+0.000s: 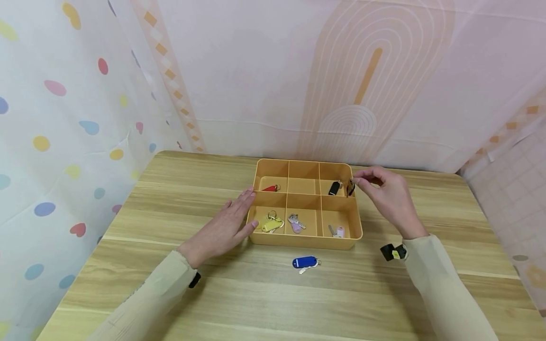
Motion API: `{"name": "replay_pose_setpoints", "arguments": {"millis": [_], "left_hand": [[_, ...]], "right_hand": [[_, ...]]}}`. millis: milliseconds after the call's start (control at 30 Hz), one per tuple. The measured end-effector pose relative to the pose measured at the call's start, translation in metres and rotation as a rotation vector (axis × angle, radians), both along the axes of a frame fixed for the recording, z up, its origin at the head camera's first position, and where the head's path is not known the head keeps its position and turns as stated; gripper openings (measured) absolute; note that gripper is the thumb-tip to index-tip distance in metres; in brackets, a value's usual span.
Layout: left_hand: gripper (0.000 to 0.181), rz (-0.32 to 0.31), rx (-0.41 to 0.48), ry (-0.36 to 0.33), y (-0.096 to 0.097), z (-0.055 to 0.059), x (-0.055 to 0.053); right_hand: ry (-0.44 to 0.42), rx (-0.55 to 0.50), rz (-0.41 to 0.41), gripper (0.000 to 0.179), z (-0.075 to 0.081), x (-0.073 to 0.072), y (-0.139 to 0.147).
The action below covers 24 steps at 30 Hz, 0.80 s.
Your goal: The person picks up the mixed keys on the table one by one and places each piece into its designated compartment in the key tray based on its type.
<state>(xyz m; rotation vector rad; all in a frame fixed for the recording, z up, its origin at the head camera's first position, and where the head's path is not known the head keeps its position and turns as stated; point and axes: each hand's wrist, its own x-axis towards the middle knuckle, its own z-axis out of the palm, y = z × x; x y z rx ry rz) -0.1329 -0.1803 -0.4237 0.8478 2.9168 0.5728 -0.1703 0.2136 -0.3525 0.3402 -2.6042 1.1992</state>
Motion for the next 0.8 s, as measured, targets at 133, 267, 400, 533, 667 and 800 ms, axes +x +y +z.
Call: {"name": "replay_pose_setpoints", "arguments": {"millis": [133,267,400,533,667,800], "left_hand": [[0.075,-0.002,0.005,0.001,0.0,0.0,0.0],[0.076,-0.002,0.003,-0.001,0.0,0.0,0.001],[0.075,-0.002,0.001,-0.001,0.001,0.001,0.002],[0.075,-0.003,-0.001,-0.004,0.001,0.001,0.002],[0.076,-0.004,-0.006,-0.007,0.001,0.001,0.003],[0.076,-0.006,-0.003,-0.008,0.001,0.001,0.004]], "right_hand": [[-0.014,-0.001,-0.008,0.014,-0.002,-0.008,-0.001],[-0.029,0.01,-0.001,0.015,-0.003,-0.014,-0.001],[-0.04,0.022,0.009,0.016,-0.005,-0.018,-0.001],[-0.043,0.034,0.019,0.015,-0.007,-0.023,-0.002],[-0.043,0.045,0.025,0.014,-0.011,-0.027,-0.002],[-0.041,0.068,0.025,0.012,-0.015,-0.031,-0.002]]}}
